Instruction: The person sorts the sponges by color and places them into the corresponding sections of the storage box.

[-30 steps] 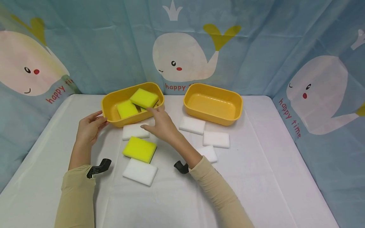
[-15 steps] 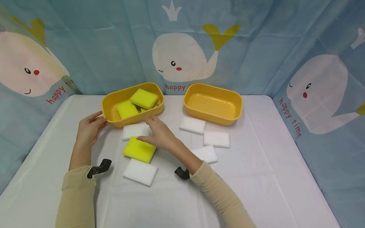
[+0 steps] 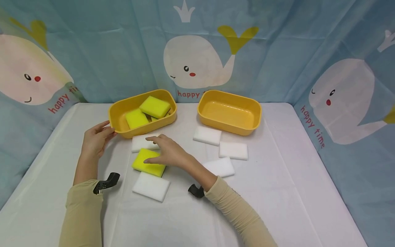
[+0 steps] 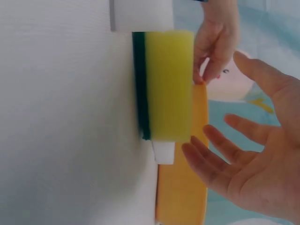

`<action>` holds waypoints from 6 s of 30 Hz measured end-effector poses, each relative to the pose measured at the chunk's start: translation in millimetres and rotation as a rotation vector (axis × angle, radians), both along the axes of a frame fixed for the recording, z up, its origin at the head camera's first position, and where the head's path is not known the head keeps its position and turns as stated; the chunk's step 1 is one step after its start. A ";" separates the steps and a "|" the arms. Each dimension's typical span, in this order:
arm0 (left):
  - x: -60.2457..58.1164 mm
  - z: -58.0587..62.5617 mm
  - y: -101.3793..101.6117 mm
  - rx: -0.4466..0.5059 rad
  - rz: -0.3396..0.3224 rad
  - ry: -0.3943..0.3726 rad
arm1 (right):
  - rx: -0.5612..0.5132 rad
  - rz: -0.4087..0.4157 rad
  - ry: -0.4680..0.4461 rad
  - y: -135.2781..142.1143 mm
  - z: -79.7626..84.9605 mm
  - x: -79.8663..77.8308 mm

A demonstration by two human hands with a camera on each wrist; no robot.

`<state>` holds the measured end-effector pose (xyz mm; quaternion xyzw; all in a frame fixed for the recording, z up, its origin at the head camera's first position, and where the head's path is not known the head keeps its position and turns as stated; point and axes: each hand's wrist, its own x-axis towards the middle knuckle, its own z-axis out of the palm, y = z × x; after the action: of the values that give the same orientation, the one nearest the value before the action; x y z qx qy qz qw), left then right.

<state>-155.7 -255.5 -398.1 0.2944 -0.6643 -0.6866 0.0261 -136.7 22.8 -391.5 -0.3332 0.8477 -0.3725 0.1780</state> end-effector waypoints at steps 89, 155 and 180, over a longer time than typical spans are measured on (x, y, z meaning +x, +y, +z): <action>-1.0 -0.5 1.4 -0.016 0.004 0.009 | 0.080 0.016 0.094 -1.5 6.4 1.3; 2.5 -0.4 -2.0 0.047 -0.003 0.041 | 0.158 -0.224 0.181 -75.0 55.3 -78.5; 4.8 0.8 -3.3 0.049 -0.039 0.066 | 0.267 -0.267 0.170 -119.0 44.2 -94.2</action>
<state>-151.0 -258.8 -397.4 0.2593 -0.6518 -0.7122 0.0275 -230.8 -96.2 -347.3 -0.2213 0.9382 -0.2475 0.0976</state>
